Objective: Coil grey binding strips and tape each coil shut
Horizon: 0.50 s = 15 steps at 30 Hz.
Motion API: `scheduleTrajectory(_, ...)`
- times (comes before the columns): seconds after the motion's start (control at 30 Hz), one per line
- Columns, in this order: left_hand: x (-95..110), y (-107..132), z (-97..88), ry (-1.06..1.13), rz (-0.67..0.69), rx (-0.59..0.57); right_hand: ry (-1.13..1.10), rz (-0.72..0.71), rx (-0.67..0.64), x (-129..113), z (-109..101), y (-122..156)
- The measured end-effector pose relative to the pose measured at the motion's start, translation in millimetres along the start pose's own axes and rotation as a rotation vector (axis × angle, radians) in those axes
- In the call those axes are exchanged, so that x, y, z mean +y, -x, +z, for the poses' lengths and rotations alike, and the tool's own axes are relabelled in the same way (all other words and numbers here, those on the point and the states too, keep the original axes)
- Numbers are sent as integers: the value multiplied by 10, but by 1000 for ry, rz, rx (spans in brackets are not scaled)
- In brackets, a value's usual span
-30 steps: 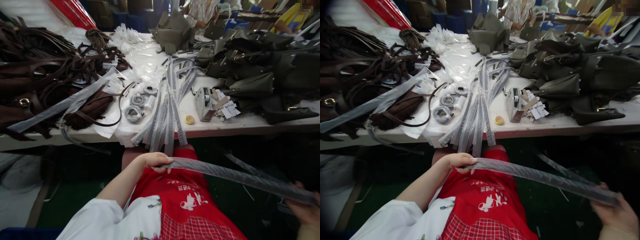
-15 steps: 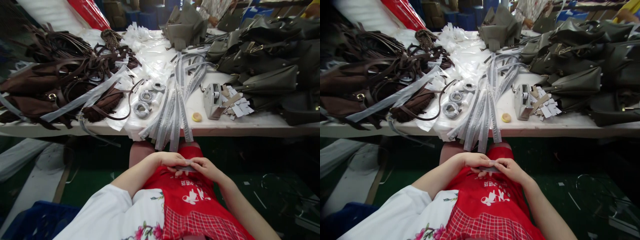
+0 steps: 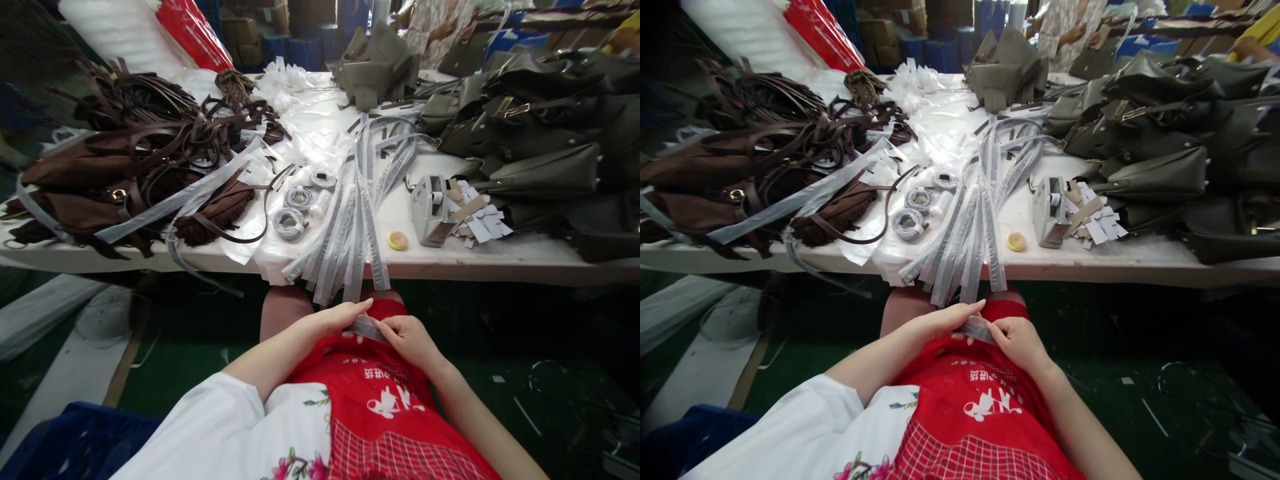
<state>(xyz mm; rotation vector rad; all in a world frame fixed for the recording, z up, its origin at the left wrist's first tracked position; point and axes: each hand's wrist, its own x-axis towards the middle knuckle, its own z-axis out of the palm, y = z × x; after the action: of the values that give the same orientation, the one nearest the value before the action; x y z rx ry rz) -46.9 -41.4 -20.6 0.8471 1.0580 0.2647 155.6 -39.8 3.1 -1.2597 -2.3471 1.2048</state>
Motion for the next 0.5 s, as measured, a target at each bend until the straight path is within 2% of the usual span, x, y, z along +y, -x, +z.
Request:
scheduleTrajectory(0.17, -46, -99, 105, -25, 19, 70, -1, -6, 13, 29, 22, -23)
scheduleTrajectory(0.23, -36, -102, 117, -65, 20, 60, -18, -4, 23, 37, 51, -36)
scheduleTrajectory(0.37, 67, 4, 74, -216, 30, -80, -121, 20, 48, 31, 76, -34)
scheduleTrajectory(0.5, 194, 138, 2, -213, 81, -337, -312, 26, 56, 2, -67, -18)
